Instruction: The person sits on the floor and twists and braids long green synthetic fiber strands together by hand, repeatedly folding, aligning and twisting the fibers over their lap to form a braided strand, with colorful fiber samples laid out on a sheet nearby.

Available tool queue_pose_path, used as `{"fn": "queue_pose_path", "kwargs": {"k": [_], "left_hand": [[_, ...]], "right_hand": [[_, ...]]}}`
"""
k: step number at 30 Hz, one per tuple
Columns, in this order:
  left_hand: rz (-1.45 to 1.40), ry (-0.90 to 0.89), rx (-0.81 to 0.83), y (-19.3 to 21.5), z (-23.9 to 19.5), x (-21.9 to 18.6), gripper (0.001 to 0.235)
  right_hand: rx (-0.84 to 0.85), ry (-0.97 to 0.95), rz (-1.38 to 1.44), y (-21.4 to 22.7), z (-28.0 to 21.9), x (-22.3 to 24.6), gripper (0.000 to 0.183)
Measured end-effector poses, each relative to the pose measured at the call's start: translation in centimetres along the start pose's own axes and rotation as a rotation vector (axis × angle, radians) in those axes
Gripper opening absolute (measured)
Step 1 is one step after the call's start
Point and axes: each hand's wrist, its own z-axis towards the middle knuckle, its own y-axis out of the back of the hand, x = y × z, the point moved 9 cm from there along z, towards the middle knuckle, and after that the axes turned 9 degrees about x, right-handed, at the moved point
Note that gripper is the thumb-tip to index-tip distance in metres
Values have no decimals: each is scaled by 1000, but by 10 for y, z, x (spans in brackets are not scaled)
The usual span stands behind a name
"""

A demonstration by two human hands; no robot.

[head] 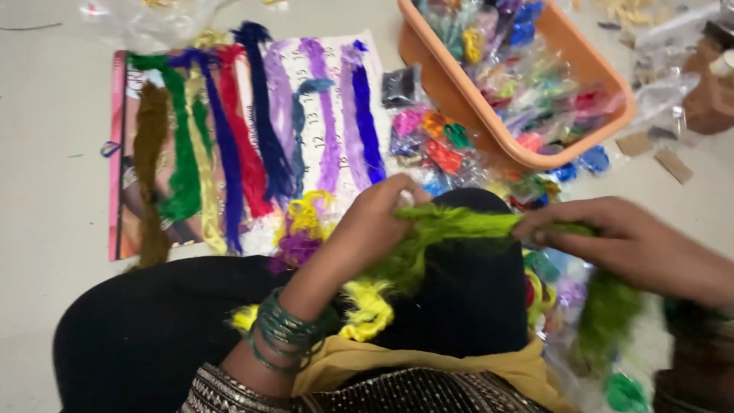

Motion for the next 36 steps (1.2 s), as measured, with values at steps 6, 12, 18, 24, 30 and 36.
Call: {"fn": "queue_pose_path", "kwargs": {"k": [6,12,18,24,30,36], "left_hand": [[440,221,90,19,1,31,32],[509,7,-391,75,-2,7,25],[297,99,-400,63,-20,17,23],[81,21,-198,2,-23,35,15],[-51,16,153,-62,-29,1,25],[-950,332,751,-163,-30,23,80]], "right_hand": [[-76,-205,204,-29,14,-12,30],[-138,-208,211,-31,7,-8,31],[-46,-272,161,-43,-6,-29,34],[288,-607,54,-64,-14,-5,36],[77,-277,95,-63,-20,-36,36],[-61,-327,147,-41,-33,-5,25]]}}
